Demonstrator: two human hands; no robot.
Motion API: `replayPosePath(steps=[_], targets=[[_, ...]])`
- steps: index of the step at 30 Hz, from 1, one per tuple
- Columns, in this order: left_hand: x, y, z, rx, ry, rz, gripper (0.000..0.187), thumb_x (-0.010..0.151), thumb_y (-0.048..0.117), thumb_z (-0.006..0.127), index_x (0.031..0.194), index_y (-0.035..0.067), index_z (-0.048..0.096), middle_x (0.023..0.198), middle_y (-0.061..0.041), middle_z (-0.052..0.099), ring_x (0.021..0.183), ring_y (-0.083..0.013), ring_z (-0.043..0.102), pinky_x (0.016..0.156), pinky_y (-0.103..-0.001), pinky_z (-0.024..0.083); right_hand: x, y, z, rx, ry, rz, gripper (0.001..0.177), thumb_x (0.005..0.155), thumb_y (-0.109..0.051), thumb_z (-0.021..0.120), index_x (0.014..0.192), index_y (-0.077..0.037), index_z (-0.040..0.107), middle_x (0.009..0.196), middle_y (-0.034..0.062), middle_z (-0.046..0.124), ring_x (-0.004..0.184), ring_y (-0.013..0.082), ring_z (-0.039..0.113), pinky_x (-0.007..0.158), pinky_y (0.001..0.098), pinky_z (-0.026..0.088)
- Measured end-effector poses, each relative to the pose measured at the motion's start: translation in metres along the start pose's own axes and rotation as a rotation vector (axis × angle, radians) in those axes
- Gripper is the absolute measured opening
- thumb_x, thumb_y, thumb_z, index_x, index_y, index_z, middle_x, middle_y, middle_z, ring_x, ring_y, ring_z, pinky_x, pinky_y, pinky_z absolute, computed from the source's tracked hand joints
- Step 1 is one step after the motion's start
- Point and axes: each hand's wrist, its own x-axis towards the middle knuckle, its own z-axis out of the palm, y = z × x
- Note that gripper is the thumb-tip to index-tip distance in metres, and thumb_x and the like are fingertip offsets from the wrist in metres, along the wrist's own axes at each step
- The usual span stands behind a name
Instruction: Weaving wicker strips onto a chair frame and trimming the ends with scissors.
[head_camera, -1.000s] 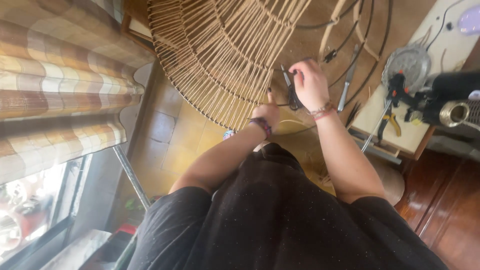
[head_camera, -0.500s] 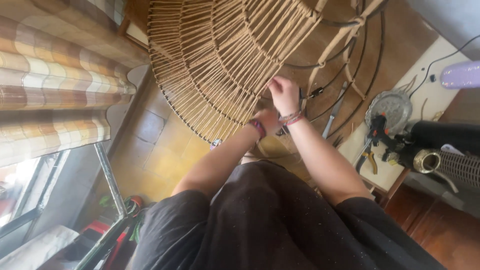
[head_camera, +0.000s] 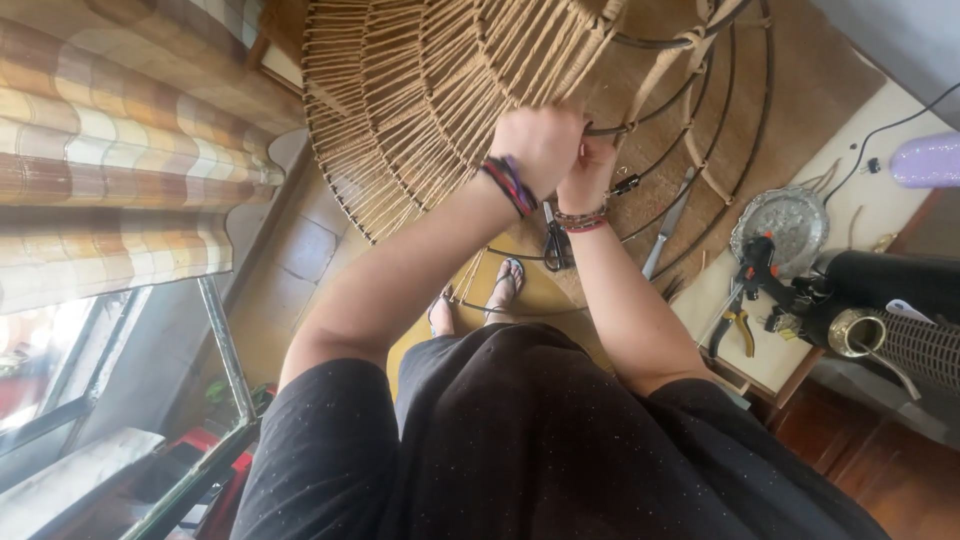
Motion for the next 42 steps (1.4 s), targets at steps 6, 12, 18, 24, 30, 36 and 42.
replayPosePath(steps=[6,12,18,24,30,36,42], targets=[[0.012,-0.037,-0.039,-0.578,0.057,0.454,0.015,0.105,0.003,0.055,0.095,0.007,0.065,0.067,0.003,0.062,0.048,-0.0071,0.06,0.038,-0.019,0.049,0.024,-0.08,-0.035,-0.098,-0.419,0.228,0.036,0.1,-0.016,0.052,0.064,-0.013,0.056,0.057,-0.0011,0.058,0.052,0.0117,0.058,0.059,0.0294,0.046],[0.014,-0.055,-0.056,-0.189,0.301,0.628,0.02,0.099,0.032,0.075,0.086,0.019,0.066,0.089,0.003,0.055,0.084,-0.016,0.056,0.065,-0.029,0.054,0.027,-0.118,-0.035,0.094,-0.249,0.506,0.047,0.104,-0.028,0.046,0.067,-0.01,0.067,0.049,0.0,0.056,0.041,0.0089,0.05,0.048,0.0239,0.041],[-0.095,-0.025,-0.056,-1.289,0.077,0.33,0.058,0.11,0.042,0.034,0.065,0.006,0.045,0.064,-0.005,0.038,0.068,-0.0197,0.041,0.086,-0.038,0.047,0.028,-0.114,-0.037,0.132,-0.3,0.49,0.038,0.109,-0.031,0.049,0.102,-0.007,0.077,0.074,-0.002,0.067,0.046,0.0046,0.044,0.04,0.0203,0.032],[-0.207,-0.022,0.037,-1.395,-0.088,-0.202,0.064,0.108,0.046,0.038,0.066,0.006,0.066,0.103,-0.014,0.072,0.111,-0.0298,0.066,0.095,-0.045,0.05,0.035,-0.13,-0.043,-0.008,-0.4,0.443,0.051,0.105,-0.057,0.044,0.1,-0.015,0.073,0.077,-0.0057,0.067,0.053,0.0014,0.055,0.047,0.0137,0.04],[-0.187,-0.047,0.014,-1.047,-0.079,-0.209,0.094,0.083,0.032,0.087,0.151,0.009,0.026,0.135,-0.016,0.057,0.05,-0.003,0.062,0.034,-0.019,0.049,0.034,-0.153,-0.045,-0.073,-0.419,0.544,0.044,0.111,-0.043,0.042,0.098,-0.012,0.069,0.084,-0.0018,0.067,0.057,0.0017,0.055,0.05,0.0132,0.044],[-0.191,-0.032,-0.003,-0.488,-0.382,-0.116,0.15,0.06,0.065,0.101,0.162,0.029,-0.003,0.104,-0.013,0.063,0.054,-0.0188,0.06,0.041,-0.035,0.054,0.044,-0.124,-0.049,0.226,-0.468,0.726,0.051,0.105,-0.05,0.048,0.099,-0.004,0.069,0.078,0.0033,0.066,0.048,0.0079,0.055,0.039,0.0183,0.04],[-0.194,-0.026,0.016,-0.3,-0.641,-0.128,0.15,0.065,0.051,0.1,0.161,0.021,-0.011,0.14,-0.021,0.04,0.089,-0.033,0.063,0.08,-0.044,0.056,0.04,-0.153,-0.046,0.001,-0.425,0.596,0.054,0.105,-0.053,0.044,0.092,-0.009,0.073,0.075,0.0012,0.066,0.049,0.0059,0.053,0.042,0.0178,0.036]])
